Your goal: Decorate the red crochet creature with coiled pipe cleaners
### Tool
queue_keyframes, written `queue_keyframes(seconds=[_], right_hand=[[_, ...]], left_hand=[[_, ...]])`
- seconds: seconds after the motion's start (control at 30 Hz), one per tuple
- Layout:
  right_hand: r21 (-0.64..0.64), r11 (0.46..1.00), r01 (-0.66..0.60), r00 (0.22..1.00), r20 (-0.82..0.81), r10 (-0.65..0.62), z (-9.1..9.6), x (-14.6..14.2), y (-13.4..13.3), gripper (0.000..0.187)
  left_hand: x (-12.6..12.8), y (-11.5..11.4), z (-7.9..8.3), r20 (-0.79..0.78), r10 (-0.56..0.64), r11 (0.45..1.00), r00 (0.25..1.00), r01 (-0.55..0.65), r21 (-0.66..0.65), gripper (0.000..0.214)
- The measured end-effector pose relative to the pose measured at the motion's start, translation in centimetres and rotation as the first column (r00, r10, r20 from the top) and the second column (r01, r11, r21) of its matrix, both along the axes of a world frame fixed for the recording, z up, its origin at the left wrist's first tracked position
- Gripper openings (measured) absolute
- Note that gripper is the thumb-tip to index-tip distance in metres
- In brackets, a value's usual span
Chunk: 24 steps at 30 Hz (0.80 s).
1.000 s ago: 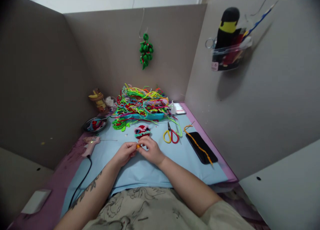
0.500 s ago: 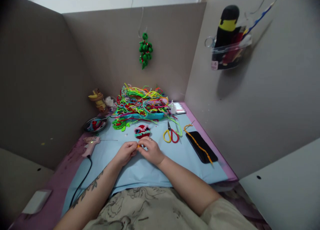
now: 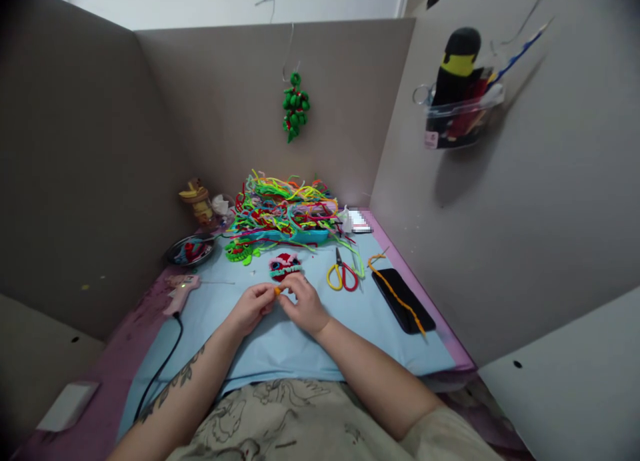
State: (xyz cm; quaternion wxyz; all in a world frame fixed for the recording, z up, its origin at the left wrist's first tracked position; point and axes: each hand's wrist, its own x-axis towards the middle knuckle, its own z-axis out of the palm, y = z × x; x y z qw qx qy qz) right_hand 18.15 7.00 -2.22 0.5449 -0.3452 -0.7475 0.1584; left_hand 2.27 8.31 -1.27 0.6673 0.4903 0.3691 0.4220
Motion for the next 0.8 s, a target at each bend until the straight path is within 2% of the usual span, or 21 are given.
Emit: queue_keyframes(seconds=[0.23, 0.53, 0.8], right_hand=[[0.026, 1.000, 0.006, 1.000, 0.018, -0.006, -0.17, -0.04, -0.02, 0.022], [-0.057, 0.998, 0.020, 0.999, -0.027, -0.022, -0.01, -0.08, -0.10, 0.015], [-0.064, 0.998, 0.009, 0.999, -0.043, -0.011, -0.17, 0.04, 0.16, 0.015]], left_hand=[[-0.12, 0.14, -0.39, 0.040, 0.049, 0.999, 0.998, -0.049, 0.013, 0.035], [-0.13, 0.10, -0.06, 0.095, 0.015, 0.999, 0.995, -0.011, -0.036, 0.035], [-0.22, 0.12, -0.32, 0.113, -0.050, 0.994, 0.992, 0.060, -0.092, 0.035]])
